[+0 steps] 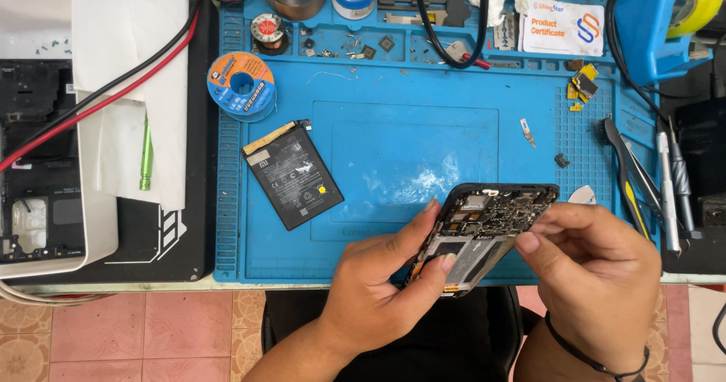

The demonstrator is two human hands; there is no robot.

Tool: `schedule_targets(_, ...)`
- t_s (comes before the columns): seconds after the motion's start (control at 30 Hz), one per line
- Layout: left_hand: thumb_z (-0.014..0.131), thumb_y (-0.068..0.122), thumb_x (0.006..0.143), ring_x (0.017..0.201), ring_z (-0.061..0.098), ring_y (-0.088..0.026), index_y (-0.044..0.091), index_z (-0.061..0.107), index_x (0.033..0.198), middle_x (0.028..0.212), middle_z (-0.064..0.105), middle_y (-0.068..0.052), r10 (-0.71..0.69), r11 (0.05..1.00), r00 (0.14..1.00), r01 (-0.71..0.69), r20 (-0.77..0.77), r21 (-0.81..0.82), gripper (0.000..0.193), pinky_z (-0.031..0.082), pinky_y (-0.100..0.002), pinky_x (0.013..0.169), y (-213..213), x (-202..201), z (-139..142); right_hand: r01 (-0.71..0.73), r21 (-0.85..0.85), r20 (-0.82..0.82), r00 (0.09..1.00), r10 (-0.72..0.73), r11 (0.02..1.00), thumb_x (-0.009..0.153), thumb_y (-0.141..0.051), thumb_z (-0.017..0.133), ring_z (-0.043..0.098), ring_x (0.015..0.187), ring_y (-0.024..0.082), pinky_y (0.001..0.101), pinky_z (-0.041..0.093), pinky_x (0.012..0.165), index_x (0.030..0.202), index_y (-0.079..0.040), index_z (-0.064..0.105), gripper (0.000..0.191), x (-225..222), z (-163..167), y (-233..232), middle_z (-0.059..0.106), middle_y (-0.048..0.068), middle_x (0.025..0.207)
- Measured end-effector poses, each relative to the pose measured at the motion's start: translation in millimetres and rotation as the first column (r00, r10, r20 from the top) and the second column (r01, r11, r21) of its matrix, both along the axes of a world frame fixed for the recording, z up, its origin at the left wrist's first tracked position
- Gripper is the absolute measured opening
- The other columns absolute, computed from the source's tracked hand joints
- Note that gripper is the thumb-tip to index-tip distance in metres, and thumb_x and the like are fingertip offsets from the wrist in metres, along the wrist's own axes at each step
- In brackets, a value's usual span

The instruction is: The person reassembles a disassembled smartphone by reconnecting internal components, installing the battery, and closing the casing. The person then connects a charging cable to test the device, which powers on and displays a charging icon.

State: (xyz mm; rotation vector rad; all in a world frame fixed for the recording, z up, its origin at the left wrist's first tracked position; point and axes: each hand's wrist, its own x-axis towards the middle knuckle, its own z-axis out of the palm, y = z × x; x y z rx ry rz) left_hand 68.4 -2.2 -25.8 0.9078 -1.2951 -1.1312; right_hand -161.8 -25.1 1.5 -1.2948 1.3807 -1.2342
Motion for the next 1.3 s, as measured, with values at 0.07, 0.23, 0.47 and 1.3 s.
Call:
schedule_targets(0.07,0.072,0.0,0.099,0.093,0.077,-0.012,0.008,0.049,0.155,0.107,0.079,-0.011,-0.003,1.0,1.0,0.003,-0.006,-0.007,0.062,0.06,-0.025,0.085,0.1,0.3,-0.2,-0.009,-0.015,0.007,1.0,0.009,1.0,0.087,0.017,0.072,0.07,0.084,0.012,0.022,0.055,0.078,0.108,0.009,0.067,0.023,0.5,-0.3,-0.7,0.072,0.012,0.093)
schedule_targets(0.23,0.073,0.001,0.098,0.086,0.075,-0.01,0.009,0.05,0.155,0.099,0.078,-0.009,-0.005,1.0,1.0,0.005,0.021,0.011,0.062,0.059,-0.024,0.079,-1.3,1.0,-2.4,-0.017,-0.001,0.044,0.999,0.017,1.0,0.086,0.017,0.072,0.07,0.086,0.013,0.0222,0.055,0.078,0.111,0.008,0.067,0.027,0.8,-0.9,-3.4,0.072,0.012,0.094)
schedule_targets(0.47,0.073,0.0,0.099,0.092,0.075,-0.011,0.007,0.05,0.155,0.107,0.079,-0.01,-0.006,1.0,1.0,0.006,-0.016,0.016,0.061,0.059,-0.024,0.084,-0.6,0.2,-1.8,-0.038,0.033,0.004,0.999,0.038,0.999,0.085,0.018,0.072,0.07,0.088,0.014,0.023,0.056,0.077,0.107,0.01,0.067,0.023,-1.5,4.1,-4.8,0.072,0.013,0.095)
schedule_targets(1.3,0.066,-0.006,0.099,0.121,0.067,-0.015,-0.002,0.036,0.16,0.134,0.071,-0.017,-0.08,0.969,0.949,0.146,-0.304,0.199,0.068,0.054,-0.027,0.101,-2.5,-3.1,3.6,-0.246,0.028,0.485,0.851,0.202,0.969,0.086,0.017,0.065,0.071,0.105,0.024,0.0353,0.057,0.096,0.123,0.01,0.065,0.037,-2.0,-1.4,-14.2,0.073,0.02,0.114)
